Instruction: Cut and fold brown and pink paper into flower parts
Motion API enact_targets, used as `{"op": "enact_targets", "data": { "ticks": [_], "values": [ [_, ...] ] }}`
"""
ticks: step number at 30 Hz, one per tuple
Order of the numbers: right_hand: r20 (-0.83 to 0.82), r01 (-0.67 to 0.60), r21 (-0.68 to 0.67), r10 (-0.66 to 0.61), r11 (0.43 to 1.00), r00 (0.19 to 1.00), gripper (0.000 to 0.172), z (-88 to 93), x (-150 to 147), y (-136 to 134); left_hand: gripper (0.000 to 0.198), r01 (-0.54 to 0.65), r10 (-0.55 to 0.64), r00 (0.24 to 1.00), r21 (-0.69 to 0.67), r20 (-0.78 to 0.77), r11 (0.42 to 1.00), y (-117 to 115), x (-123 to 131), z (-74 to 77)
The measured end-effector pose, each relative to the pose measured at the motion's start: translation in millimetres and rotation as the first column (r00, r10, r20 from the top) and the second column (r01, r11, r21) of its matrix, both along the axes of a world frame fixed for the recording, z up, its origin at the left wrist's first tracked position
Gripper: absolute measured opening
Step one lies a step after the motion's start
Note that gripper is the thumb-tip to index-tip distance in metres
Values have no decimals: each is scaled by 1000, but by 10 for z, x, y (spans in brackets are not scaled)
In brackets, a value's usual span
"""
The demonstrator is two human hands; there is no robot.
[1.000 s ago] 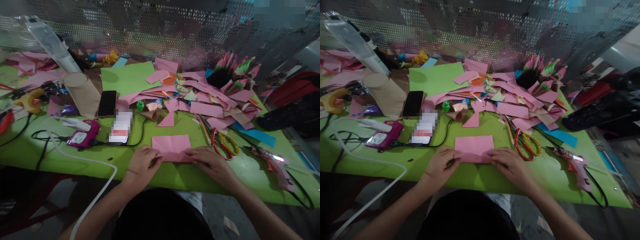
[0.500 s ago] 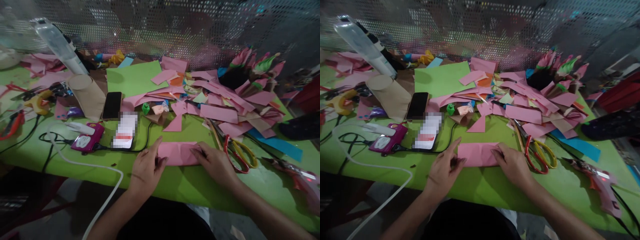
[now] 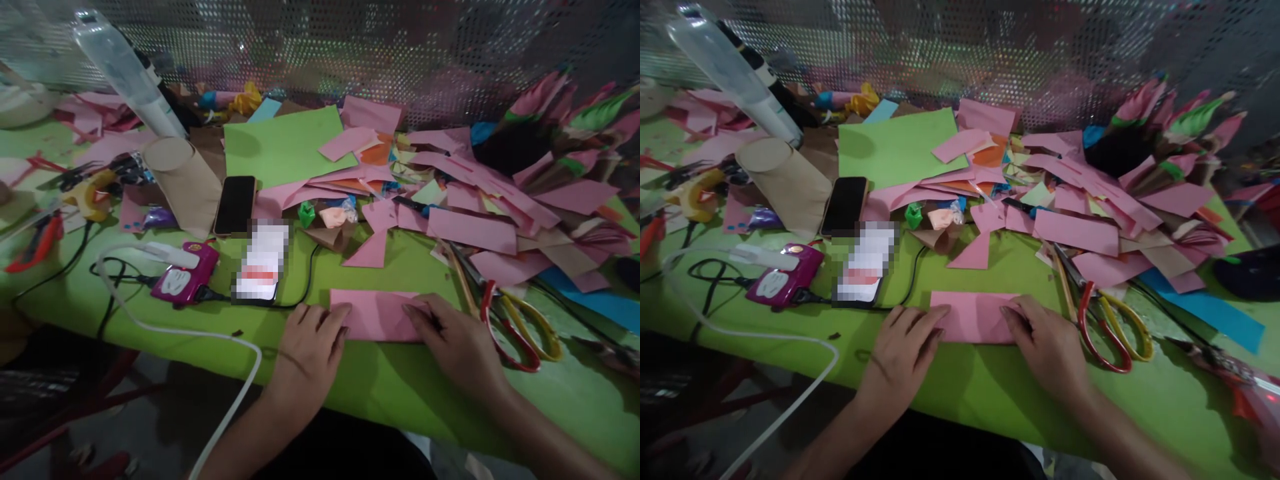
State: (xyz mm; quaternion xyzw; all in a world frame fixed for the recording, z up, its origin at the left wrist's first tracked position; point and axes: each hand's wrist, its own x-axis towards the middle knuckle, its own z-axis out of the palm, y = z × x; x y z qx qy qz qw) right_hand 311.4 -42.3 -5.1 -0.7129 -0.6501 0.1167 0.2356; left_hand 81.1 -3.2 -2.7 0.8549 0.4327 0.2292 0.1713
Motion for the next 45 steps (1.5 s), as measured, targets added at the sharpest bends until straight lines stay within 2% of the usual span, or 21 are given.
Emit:
{"op": "enact_targets", "data": {
  "ticks": [6,15,28,45],
  "values": [
    [32,-22,56,21,998,999,32,-2,3,-1,30,1,-1,999,-5,-47,1000,14,10,-13],
    [140,-28,14,26,1000,990,34,-40,32,6,28,-8,14,994,57,-106,998,41,18,-1],
    [12,10,-43,-9,999,1000,26,-23,16,21,30,22,-15,995,70,-95,997,44,-4,-10],
    [-14,42,-59,-43,997,999,28,-1,11,53,29,47,-36,992,92,-120,995,69,-15,-7]
  ]
}}
